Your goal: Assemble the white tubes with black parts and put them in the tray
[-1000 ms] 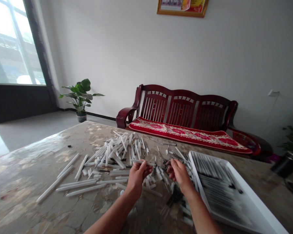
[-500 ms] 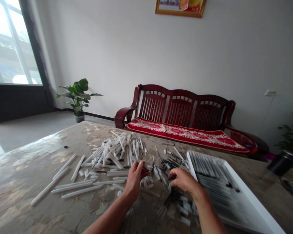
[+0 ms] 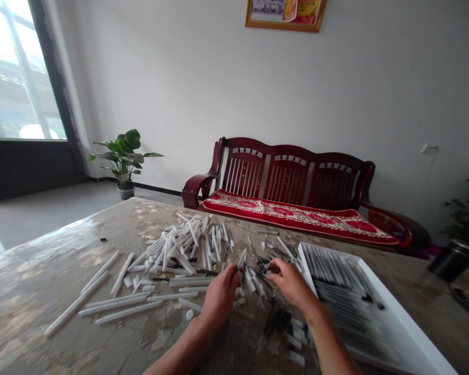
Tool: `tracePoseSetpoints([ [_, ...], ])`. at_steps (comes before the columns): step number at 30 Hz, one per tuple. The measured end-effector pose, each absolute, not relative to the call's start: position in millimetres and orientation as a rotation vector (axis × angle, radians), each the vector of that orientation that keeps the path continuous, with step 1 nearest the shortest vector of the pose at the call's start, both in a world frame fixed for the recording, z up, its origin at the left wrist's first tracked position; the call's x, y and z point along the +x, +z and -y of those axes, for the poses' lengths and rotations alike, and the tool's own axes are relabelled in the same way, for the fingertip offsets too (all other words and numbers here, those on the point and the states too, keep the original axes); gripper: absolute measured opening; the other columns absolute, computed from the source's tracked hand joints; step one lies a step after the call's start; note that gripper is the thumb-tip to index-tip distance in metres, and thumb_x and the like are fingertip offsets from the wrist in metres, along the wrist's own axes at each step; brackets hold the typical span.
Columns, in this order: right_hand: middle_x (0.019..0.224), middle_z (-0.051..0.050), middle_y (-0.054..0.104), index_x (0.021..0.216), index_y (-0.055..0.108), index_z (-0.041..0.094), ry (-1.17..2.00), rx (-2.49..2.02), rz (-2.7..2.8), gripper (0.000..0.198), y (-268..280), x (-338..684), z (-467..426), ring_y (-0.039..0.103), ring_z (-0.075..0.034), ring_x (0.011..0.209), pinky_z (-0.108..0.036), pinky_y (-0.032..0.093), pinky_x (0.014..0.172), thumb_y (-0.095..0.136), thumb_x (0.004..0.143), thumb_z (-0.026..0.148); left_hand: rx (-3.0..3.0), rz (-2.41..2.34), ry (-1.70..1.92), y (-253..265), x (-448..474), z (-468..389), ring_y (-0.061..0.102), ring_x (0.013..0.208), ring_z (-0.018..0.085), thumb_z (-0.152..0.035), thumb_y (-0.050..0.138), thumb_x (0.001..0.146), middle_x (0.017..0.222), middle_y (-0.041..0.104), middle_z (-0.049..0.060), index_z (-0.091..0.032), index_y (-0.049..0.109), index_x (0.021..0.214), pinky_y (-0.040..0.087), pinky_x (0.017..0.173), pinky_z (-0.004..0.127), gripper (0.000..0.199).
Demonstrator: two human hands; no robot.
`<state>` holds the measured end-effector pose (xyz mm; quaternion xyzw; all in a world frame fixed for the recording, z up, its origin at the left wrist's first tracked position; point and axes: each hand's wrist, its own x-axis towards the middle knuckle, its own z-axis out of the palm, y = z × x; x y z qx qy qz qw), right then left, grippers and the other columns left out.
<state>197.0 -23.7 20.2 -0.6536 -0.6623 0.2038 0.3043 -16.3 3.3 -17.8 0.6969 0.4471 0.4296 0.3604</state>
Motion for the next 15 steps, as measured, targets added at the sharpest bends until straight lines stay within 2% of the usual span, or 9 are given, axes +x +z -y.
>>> tracePoseSetpoints([
  [4,0.093,-0.005,0.069,0.089,0.069,0.022,0.298,-1.549,1.699,0.017,31,181,22,0.064,-0.021,0.091,-0.031,0.047,0.084,0.056,0.08,0.018,2.005,-1.179,1.077,-14,-20,0,0.065,0.087,0.021,-0.033,0.048,0.09,0.091,0.071,0.004,-0.027,0.07,0.096,0.044,0.077,0.029,0.023],
  [8,0.092,-0.004,0.067,0.087,0.069,0.023,0.18,-1.443,1.703,0.017,33,172,24,0.063,-0.02,0.091,-0.031,0.049,0.083,0.055,0.081,0.015,2.121,-1.243,1.007,-12,-22,0,0.065,0.087,0.021,-0.034,0.047,0.092,0.091,0.069,0.004,-0.029,0.072,0.1,0.045,0.076,0.028,0.026],
  [15,0.09,-0.004,0.067,0.088,0.071,0.023,0.16,-1.386,1.796,0.021,29,168,25,0.064,-0.018,0.089,-0.03,0.05,0.083,0.056,0.082,0.01,2.239,-1.297,0.942,-10,-23,0,0.065,0.088,0.022,-0.031,0.048,0.092,0.09,0.069,0.004,-0.03,0.073,0.105,0.045,0.075,0.028,0.027],
])
